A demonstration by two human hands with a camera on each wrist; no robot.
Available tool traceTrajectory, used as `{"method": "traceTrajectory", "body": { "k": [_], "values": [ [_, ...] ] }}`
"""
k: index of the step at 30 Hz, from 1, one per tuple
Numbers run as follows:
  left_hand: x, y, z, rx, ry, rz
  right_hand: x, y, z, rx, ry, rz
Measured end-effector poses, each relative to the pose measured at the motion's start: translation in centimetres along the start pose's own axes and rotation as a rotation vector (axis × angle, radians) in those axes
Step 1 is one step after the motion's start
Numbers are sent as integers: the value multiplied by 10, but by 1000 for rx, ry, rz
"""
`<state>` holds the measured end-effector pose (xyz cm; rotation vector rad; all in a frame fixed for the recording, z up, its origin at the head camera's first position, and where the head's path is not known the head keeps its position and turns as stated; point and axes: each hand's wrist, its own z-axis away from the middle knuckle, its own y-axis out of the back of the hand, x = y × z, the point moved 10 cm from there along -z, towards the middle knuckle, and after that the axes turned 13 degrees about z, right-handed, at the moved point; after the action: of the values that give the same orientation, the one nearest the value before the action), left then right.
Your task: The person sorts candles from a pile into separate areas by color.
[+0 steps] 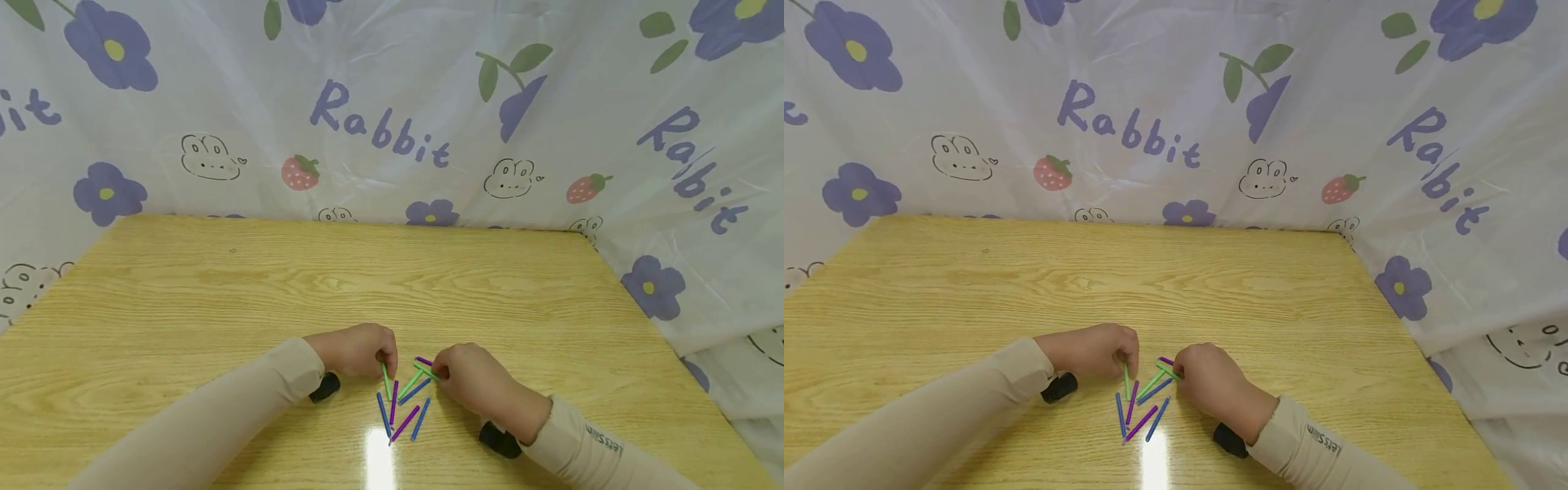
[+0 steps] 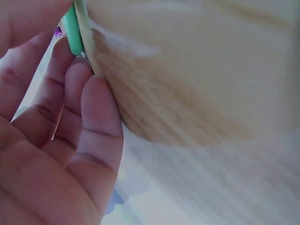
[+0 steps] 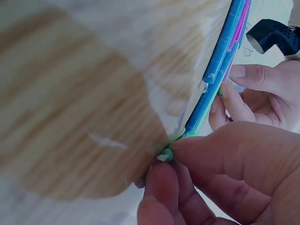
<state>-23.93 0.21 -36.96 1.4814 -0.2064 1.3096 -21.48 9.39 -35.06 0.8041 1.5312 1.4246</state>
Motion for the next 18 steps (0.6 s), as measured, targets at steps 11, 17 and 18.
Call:
{"method": "traceTrajectory", "body": {
  "k": [11,17,18],
  "values": [
    [5,0,1,-19,-39,-50,5,-1,-1,-42,-32,-40],
    [3,-1,1,-20,-19,-29,11,2,0,-36,-15,-105],
    [2,-1,2,-19,-9,-20,12,4,0,-32,-14,-119]
  ]
}}
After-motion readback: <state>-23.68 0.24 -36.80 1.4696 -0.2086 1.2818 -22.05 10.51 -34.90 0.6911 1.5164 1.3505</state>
